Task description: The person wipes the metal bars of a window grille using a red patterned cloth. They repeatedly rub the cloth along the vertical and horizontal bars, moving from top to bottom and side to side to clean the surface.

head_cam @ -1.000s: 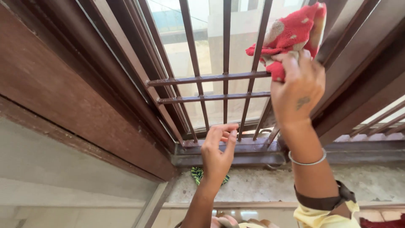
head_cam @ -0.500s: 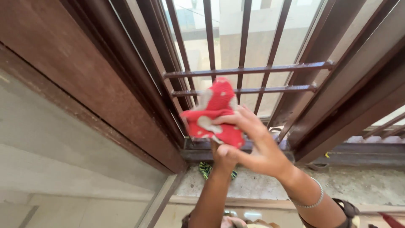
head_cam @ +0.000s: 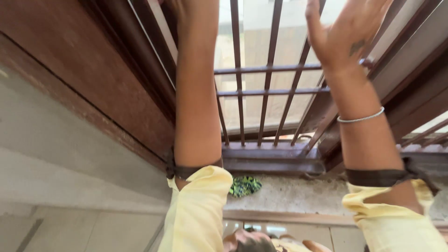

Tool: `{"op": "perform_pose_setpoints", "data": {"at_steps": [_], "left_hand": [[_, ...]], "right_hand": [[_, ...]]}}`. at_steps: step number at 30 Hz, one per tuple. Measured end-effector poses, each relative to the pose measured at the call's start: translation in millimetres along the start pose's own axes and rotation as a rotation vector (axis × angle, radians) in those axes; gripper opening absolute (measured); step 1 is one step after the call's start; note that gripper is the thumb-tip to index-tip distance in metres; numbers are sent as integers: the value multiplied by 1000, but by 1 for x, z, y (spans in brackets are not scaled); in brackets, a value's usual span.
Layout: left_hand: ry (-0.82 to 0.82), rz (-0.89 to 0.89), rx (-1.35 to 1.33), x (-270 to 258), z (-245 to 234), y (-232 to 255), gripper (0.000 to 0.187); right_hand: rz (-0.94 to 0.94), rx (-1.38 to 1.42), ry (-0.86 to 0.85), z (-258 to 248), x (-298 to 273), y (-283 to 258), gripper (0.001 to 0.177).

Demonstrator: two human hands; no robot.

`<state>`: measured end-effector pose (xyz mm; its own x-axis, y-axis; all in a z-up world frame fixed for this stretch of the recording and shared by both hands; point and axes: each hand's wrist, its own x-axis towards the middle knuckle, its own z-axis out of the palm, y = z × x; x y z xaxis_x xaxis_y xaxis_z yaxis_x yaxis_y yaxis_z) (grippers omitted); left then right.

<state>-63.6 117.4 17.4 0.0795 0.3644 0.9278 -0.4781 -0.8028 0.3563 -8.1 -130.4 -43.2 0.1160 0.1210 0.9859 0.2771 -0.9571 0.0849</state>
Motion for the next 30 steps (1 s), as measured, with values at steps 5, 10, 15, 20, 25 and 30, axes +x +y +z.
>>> {"op": "perform_pose_setpoints", "data": {"at_steps": [5,10,15,20,25,30], "left_hand": [[1,-20,49,-10,27,-28,26],[-28,-55,97,-31,33,-50,32],[-225,-291,200,-67,14,-44,35],[-185,-93,222,-81,-16,-30,38],[-199,8,270,-91,-44,-16,42],[-151,-208,-44,-83,-75,24,36]], "right_hand": [[39,378,92,12,-6,3,67],[101,442,56,6,-1,1,55],[104,493,59,1,3,-2,47],[60,504,69,-6,13,-8,34],[58,492,50,-4,9,-3,29],[32,469,127,5,10,-1,21]]}}
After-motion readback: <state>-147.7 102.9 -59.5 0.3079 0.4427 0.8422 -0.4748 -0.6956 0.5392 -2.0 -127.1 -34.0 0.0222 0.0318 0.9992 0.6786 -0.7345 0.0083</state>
